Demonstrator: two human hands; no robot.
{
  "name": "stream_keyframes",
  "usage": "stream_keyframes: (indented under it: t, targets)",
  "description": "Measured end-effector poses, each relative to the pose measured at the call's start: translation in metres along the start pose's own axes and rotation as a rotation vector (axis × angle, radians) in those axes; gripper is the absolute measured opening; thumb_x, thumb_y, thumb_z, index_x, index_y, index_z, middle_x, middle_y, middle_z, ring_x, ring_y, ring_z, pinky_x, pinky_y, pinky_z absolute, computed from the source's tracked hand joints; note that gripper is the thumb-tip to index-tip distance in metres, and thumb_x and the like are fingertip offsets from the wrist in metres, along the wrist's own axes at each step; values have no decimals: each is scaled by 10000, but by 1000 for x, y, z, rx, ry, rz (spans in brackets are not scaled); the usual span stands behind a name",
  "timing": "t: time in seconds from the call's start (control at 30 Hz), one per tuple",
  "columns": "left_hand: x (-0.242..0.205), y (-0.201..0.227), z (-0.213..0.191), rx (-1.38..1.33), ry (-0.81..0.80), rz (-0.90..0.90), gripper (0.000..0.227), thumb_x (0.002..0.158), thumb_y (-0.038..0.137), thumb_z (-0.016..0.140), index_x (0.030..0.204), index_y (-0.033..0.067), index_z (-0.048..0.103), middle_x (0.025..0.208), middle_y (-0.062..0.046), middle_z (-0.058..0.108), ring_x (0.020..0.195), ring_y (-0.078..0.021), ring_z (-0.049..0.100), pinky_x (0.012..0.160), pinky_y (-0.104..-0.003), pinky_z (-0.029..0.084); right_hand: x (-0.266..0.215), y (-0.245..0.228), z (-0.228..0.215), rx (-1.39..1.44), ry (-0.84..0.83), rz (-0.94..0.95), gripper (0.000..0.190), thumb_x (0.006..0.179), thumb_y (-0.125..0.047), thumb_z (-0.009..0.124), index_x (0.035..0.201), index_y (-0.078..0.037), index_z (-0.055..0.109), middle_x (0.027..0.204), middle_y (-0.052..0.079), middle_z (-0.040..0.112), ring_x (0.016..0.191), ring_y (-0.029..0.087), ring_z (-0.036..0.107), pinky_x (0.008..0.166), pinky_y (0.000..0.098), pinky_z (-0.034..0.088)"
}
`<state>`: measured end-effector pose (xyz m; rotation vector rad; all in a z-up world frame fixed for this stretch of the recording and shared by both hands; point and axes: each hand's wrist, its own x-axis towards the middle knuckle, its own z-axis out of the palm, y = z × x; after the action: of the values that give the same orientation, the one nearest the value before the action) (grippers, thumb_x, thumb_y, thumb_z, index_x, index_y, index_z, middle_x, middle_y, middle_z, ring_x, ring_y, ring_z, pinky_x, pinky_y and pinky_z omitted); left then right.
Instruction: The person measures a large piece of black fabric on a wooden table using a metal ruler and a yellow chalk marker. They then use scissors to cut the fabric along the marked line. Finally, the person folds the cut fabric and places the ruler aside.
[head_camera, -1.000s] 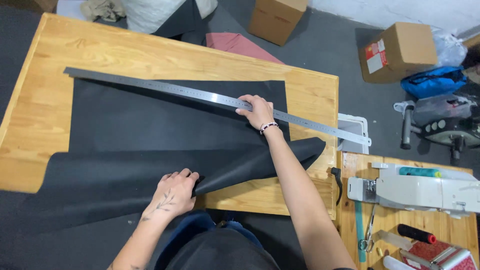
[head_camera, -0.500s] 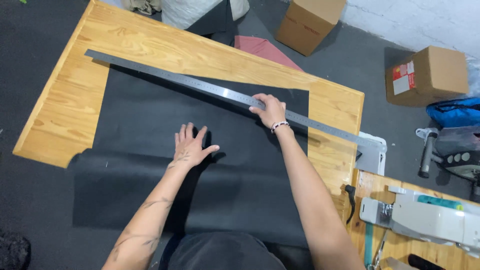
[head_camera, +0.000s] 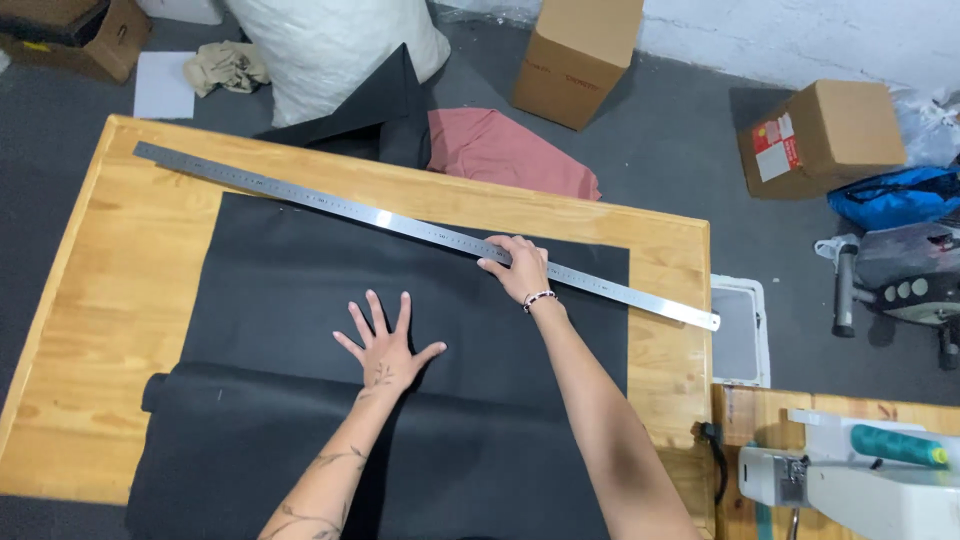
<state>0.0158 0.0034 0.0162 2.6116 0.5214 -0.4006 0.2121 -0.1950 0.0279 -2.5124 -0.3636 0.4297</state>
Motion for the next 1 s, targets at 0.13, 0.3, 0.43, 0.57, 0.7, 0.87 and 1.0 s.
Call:
stream_keyframes:
  t: [0.13, 0.3, 0.43, 0.57, 0.7, 0.87, 1.0]
  targets:
    - [10, -1, 11, 19, 46, 62, 1083, 779, 785, 637, 1623, 315, 148, 1672, -215, -58, 1494, -508, -123, 1042, -815, -59, 26, 4, 2, -1, -16, 15, 452, 870, -497, 739, 1290, -356, 650, 1245, -1, 660, 1290, 245, 551, 1128, 404, 304]
    - [23, -2, 12, -5, 19, 97, 1117, 749, 768, 674, 1623, 324, 138, 1672, -208, -89, 1490, -515, -152, 1017, -828, -63, 23, 12, 22, -40, 5, 11, 416, 857, -532, 739, 1230, -359, 674, 1126, -48, 670, 1197, 176, 594, 1085, 365, 307]
    - [30, 1, 8, -20, 54, 125, 1090, 770, 771, 649, 1623, 322, 140, 1671, -204, -71, 1499, -497, -131, 1030, -815, -52, 9, 12, 34, -105, -17, 7, 403, 877, -532, 723, 1240, -367, 664, 1076, -54, 665, 1136, 155, 605, 1072, 365, 323]
    - [19, -10, 10, 6, 117, 104, 1013, 828, 765, 575, 1622, 302, 148, 1673, -207, -29, 1516, -468, -81, 1024, -810, -85, 4, 21, 43, -207, -49, 33, 391, 903, -534, 687, 1267, -402, 628, 1055, -71, 635, 1121, 137, 586, 1058, 354, 322]
    - [-1, -19, -4, 4, 14, 35, 992, 846, 781, 536, 1620, 288, 157, 1676, -208, -25, 1524, -461, -81, 1063, -805, -30, -10, 23, 44, -286, -14, -14, 484, 898, -510, 691, 1349, -387, 564, 1188, -67, 467, 1237, 153, 425, 1110, 379, 307]
    - [-9, -38, -5, 89, -134, 48, 965, 823, 823, 525, 1592, 301, 264, 1686, -162, 73, 1553, -400, 55, 1125, -756, 132, -67, 9, 39, -157, 113, -14, 391, 976, -389, 650, 1349, -305, 568, 1368, 11, 427, 1383, 228, 331, 1188, 459, 231]
    - [-38, -29, -28, 109, -228, 73, 942, 801, 902, 466, 1527, 303, 415, 1658, -107, 231, 1551, -323, 178, 1182, -678, 124, -140, 20, 42, -64, 155, 15, 313, 936, -434, 677, 1236, -358, 627, 1241, -56, 503, 1327, 179, 386, 1157, 430, 278]
